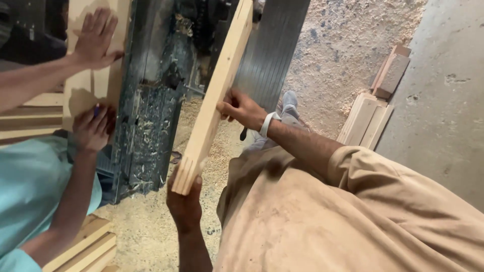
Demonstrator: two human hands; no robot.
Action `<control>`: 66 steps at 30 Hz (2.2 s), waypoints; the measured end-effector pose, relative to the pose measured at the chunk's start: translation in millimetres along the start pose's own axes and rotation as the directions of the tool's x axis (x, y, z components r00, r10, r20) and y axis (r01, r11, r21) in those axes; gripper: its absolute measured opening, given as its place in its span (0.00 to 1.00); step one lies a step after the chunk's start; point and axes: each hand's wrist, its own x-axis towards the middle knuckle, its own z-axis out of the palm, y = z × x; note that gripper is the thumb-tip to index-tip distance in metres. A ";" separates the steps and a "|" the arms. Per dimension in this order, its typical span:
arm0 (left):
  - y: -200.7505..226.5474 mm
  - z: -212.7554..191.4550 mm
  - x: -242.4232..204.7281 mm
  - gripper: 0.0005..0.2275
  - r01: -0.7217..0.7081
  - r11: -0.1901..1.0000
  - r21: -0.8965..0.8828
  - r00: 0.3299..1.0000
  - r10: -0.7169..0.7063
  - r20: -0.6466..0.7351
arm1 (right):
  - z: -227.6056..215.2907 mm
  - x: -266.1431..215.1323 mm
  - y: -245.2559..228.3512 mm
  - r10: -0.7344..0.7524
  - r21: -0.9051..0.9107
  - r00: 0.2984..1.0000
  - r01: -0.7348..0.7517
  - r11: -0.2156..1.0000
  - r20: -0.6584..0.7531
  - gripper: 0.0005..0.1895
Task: The person handles wood planks in a workshop, holding them against a stationary woodworking machine to process them and then stacking processed planks on the floor.
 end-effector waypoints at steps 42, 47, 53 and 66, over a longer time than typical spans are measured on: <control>-174.9 -20.5 -61.0 0.31 0.775 0.384 -0.502 0.608 -0.668 0.429 | 38.0 -11.9 17.3 -0.087 -0.518 0.973 -0.038 0.855 -0.215 0.25; -187.5 -18.6 -62.7 0.31 0.679 0.669 -0.302 0.733 -0.598 0.324 | 36.9 -11.4 19.6 -0.210 -0.495 0.947 0.065 0.866 -0.242 0.26; -190.9 -24.1 -61.2 0.23 0.592 0.767 -0.247 0.803 -0.533 0.269 | 31.5 -11.2 10.7 -0.215 -0.497 0.955 0.088 0.863 -0.205 0.27; -148.4 -6.0 -43.8 0.22 0.600 0.776 -0.195 0.798 -0.566 0.208 | 20.6 -3.1 6.0 -0.153 -0.483 0.969 0.043 0.875 -0.191 0.26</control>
